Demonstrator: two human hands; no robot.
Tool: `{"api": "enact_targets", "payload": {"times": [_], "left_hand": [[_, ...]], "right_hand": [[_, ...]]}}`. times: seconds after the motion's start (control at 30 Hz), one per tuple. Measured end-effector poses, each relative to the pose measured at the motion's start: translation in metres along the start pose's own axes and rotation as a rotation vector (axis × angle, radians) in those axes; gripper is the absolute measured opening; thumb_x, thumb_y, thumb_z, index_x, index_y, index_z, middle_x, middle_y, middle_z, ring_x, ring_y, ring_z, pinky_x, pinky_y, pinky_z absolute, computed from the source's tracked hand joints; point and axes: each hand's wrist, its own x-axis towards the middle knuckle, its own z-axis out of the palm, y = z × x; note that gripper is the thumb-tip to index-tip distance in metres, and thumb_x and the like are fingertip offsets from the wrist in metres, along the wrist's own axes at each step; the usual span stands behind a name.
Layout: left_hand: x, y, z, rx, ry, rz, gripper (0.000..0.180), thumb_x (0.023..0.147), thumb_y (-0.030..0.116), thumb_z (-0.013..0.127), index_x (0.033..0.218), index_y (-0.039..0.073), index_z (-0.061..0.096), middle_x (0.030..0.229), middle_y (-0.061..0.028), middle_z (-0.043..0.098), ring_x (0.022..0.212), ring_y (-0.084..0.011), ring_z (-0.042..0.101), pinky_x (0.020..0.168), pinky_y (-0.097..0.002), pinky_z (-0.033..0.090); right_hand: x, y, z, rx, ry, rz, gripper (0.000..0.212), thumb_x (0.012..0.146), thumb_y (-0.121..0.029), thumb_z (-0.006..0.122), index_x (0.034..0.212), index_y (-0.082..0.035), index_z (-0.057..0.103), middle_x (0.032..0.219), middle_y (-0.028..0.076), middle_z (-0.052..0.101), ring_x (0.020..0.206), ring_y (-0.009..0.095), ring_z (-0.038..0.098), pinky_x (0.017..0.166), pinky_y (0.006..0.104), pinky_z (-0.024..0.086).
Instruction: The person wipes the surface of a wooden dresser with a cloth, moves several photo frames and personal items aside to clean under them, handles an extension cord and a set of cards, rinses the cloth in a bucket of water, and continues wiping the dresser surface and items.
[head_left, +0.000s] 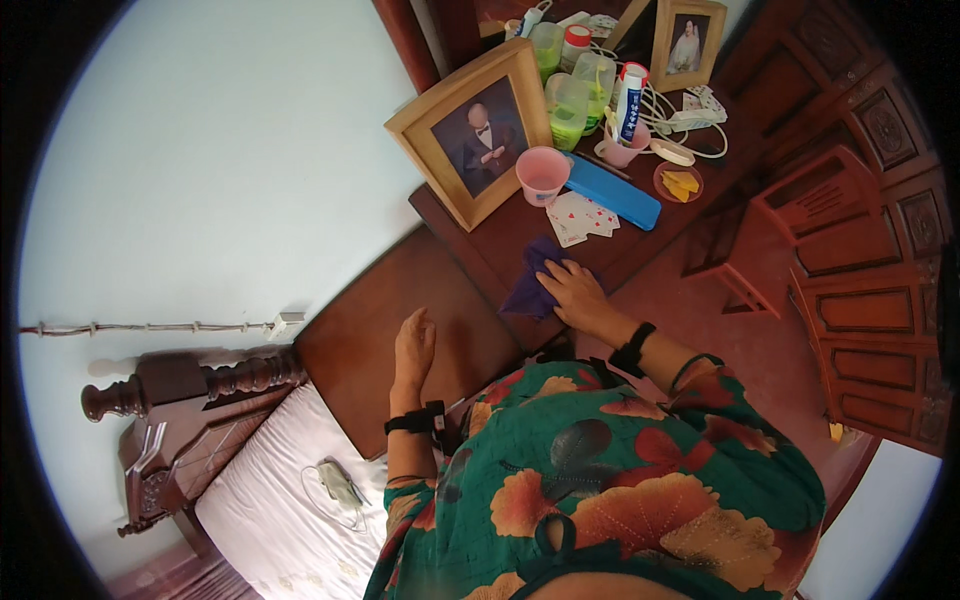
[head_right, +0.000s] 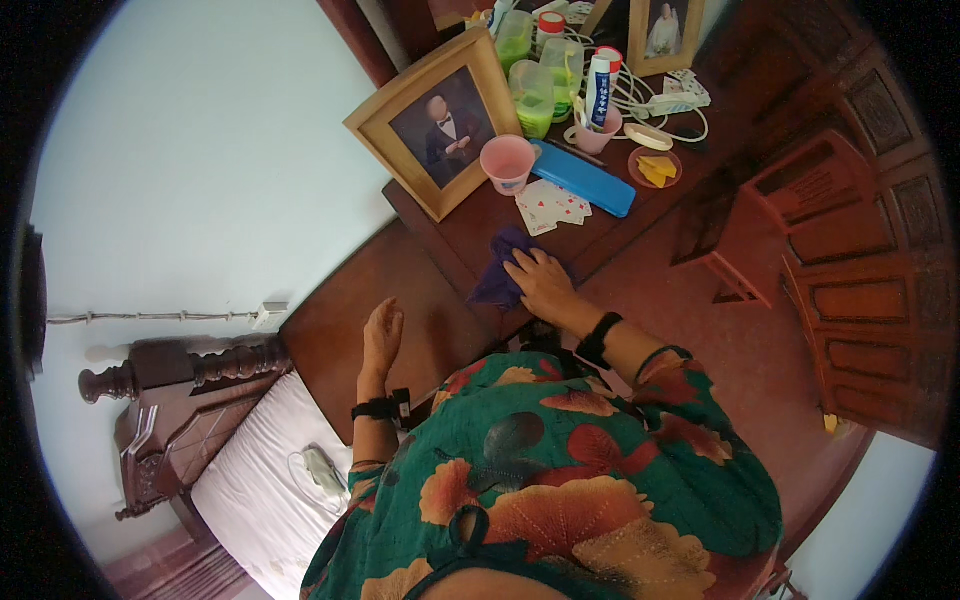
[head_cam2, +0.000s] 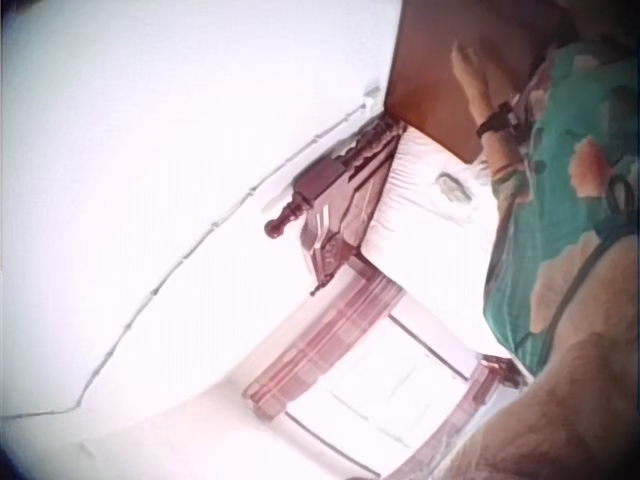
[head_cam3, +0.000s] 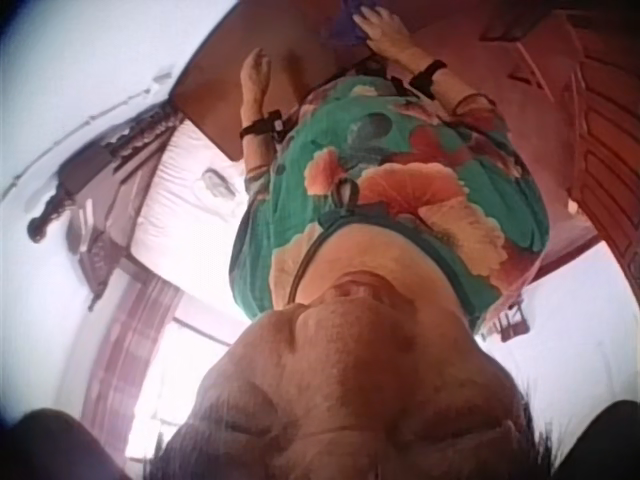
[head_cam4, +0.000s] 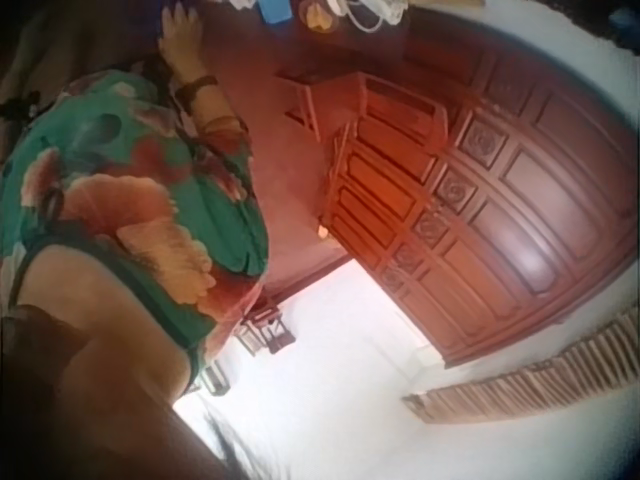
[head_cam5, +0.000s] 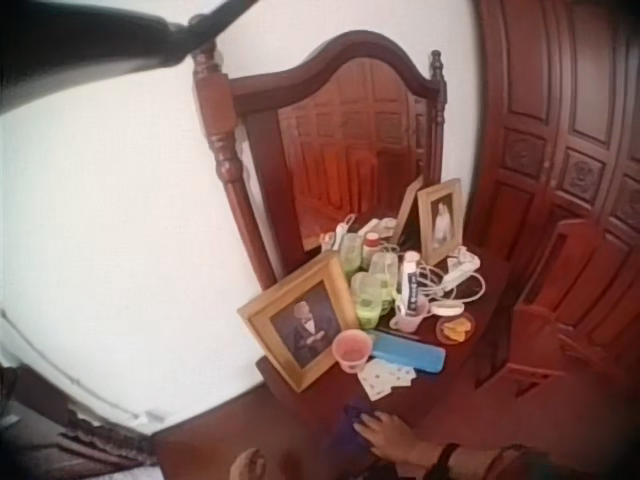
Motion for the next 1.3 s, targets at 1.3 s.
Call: {"api": "enact_targets", "payload": {"times": [1.3], "left_hand": [[0.195,0.125,0.007,-0.550,0.241,0.246,0.029,0.093,0.014,0.063,0.116,-0.001,0.055,0.097,-0.0099,0.065,0.080,-0.0156,0.062,0.070,-0.0296,0.050]], "right_hand": [[-0.010,0.000,-0.001,0.007,-0.079,-0.127,0.074,0.069,-0.027,0.080,0.136,-0.016,0.049,0.146,0.012,0.041,0.132,0.036,0.038,0.103,0.0489,0.037]]}}
